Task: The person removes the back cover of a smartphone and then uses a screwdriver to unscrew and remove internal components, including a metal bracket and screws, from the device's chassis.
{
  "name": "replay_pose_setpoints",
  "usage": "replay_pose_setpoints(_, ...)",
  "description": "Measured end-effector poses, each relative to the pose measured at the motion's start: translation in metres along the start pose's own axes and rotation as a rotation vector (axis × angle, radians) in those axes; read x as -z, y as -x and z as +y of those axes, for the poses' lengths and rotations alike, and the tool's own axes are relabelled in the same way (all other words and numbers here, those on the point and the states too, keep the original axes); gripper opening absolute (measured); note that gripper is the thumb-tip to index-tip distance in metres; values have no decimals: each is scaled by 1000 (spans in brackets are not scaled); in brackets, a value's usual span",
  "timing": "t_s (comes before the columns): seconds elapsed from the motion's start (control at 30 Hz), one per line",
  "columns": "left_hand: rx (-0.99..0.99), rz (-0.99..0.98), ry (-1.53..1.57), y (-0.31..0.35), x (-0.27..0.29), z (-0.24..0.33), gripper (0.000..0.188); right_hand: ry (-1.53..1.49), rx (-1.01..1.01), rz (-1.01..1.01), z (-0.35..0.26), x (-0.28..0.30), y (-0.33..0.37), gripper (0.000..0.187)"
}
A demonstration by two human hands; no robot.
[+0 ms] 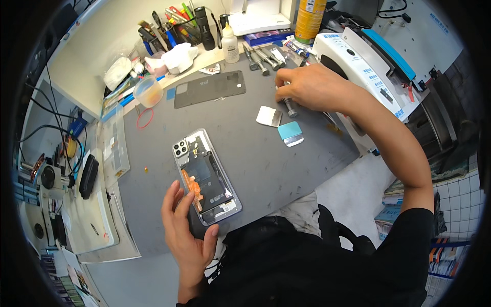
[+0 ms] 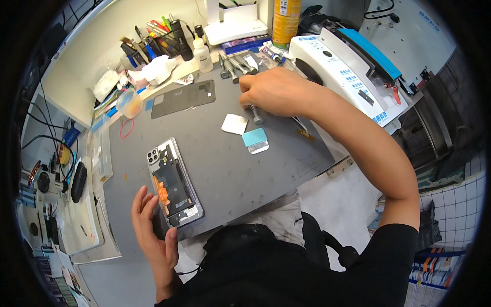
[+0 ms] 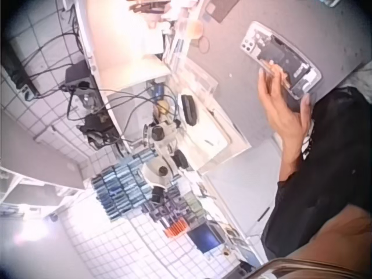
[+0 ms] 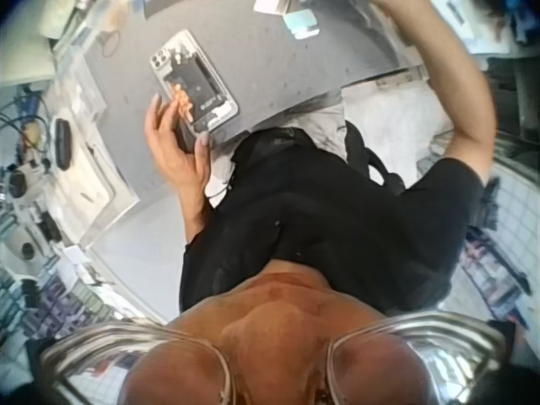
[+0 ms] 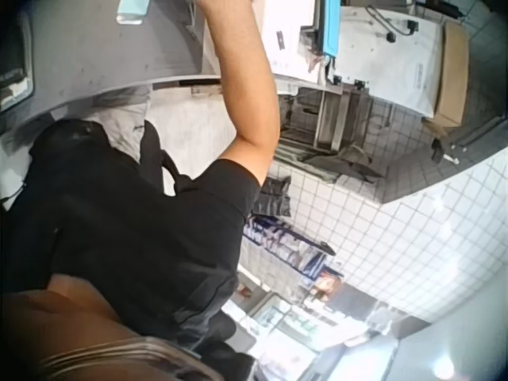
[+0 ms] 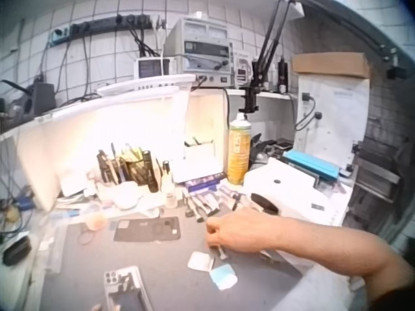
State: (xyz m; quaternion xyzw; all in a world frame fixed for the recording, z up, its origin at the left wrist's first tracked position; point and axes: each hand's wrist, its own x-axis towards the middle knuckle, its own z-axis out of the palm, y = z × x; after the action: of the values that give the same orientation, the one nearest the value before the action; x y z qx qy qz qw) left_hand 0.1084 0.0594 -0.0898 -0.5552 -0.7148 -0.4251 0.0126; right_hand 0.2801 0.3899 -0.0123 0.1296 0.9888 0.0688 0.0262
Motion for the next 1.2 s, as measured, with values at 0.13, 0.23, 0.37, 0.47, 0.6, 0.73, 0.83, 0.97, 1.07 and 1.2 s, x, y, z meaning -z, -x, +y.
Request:
replay_pose_setpoints(0.13,28,-9,24,2,9,1,62,91,149,267,8,-27,-7,13)
replay_pose_setpoints(0.23,-74,-77,67,-14,7,1,62,44,94,512,12,-16,14,32)
replay_pose_setpoints(0.37,-162,-178,-27,-19,19,0,60,-566,18,678,-18,3,-6,27)
replay_pose_setpoints(0.47,-206,-238,-84,-29,21,0,58,-925,64,607,-58,6,-20,42)
replay_pose_setpoints(0.6,-188,-327,-100,-30,11,-3,62,-887,125,474,-93,20,-37,45)
replay_pose_setpoints(0.73,-175,-389,-108,-32,9,-4,64,-883,193,423,-100,11,-51,47)
replay_pose_setpoints(0.83,-181,-360,-99,-31,9,-6,65,-892,226,369,-104,5,-63,44)
replay_pose_setpoints(0.97,-170,-360,-86,-32,10,-6,64,-895,221,340,-110,0,-72,43)
replay_pose_setpoints(1.07,-175,-352,-76,-32,10,-7,63,-880,228,327,-110,-1,-74,43)
replay_pose_setpoints(1.2,-185,-356,-76,-32,10,-7,61,-851,236,363,-113,0,-75,43)
